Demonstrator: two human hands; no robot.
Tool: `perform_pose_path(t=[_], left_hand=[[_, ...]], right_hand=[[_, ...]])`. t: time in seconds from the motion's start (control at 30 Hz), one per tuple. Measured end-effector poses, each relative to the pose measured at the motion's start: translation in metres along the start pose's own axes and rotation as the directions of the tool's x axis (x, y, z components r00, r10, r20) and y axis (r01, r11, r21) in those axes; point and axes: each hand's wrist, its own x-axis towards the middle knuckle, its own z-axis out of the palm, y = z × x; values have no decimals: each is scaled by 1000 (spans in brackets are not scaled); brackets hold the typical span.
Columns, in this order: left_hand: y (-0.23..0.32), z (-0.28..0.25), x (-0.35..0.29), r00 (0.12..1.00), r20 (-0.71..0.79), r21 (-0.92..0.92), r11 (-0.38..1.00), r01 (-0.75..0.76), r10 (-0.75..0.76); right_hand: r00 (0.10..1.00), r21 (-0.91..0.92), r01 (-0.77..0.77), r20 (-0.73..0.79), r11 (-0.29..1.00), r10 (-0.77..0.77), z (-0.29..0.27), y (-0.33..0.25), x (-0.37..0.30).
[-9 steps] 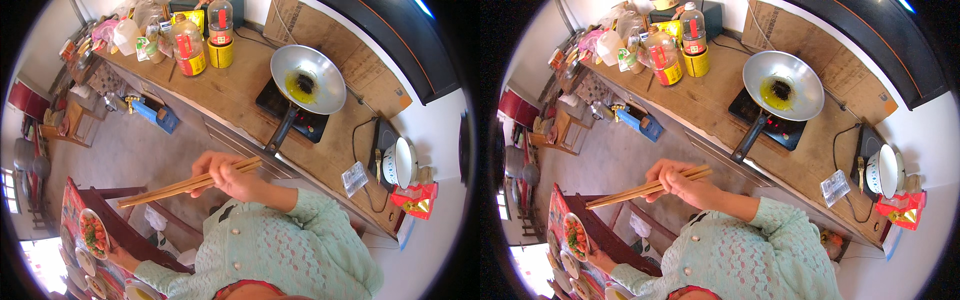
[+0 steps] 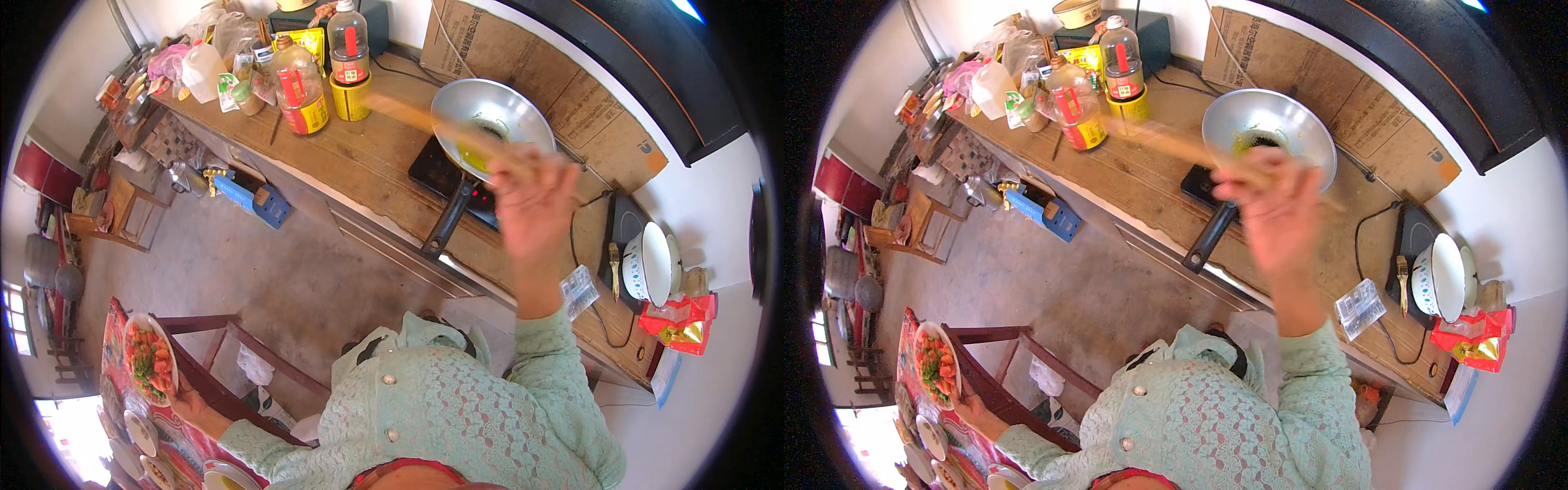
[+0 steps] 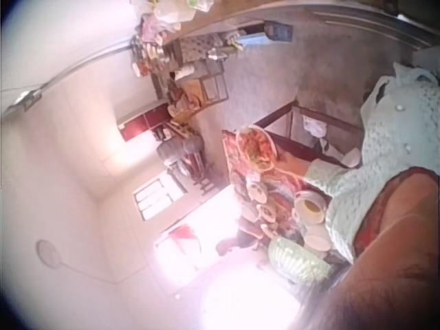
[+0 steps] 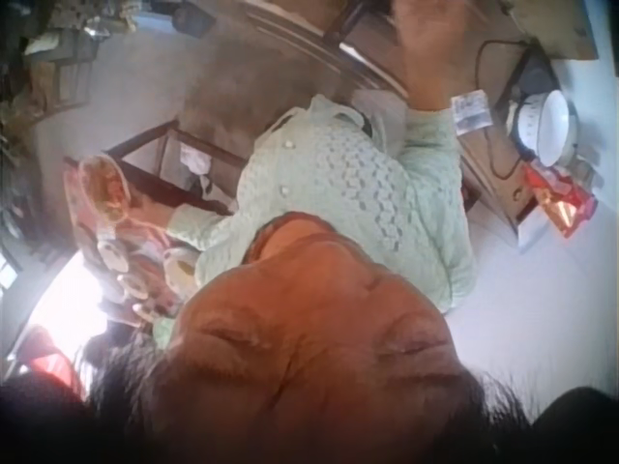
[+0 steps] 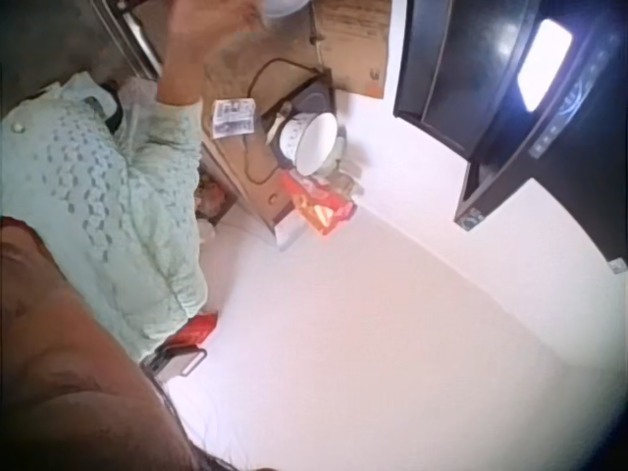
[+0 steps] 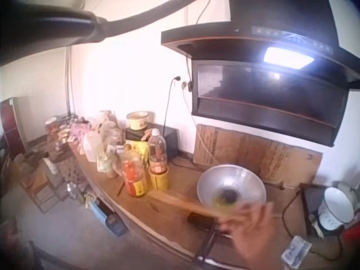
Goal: The person adds chopped tomatoes and green onions from a plate into a wok on an induction cooktop. They stir the vegetables with chopsticks, then pour in soy sauce and cooking oil from bottles before continuing to stir the mixture.
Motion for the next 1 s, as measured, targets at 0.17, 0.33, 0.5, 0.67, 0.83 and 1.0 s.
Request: perform_pose_path(t=[0.17,0.33,0.5,0.67,0.83,1.0], left_hand=[[-28,51,-14,992,79,-44,994,101,-97],[-49,119,-53,976,87,30,979,200,-202],[-72,156,-71,947,150,41,959,280,-283],[-94,188,-95,905,207,90,928,360,-371],[-118,244,-137,808,316,184,867,462,-498],[-154,302,-179,767,323,231,832,504,-554]], right_hand=[[950,-612,258,21,748,-311,-59,-91,15],[929,-930,356,342,89,-139,-91,-100,29],[783,-729,622,572,-286,243,-93,-84,41],[905,-901,425,418,-86,82,-117,-80,44],[946,-946,323,324,-41,-33,-148,-93,42],[948,-962,257,233,94,-217,-175,-108,40]])
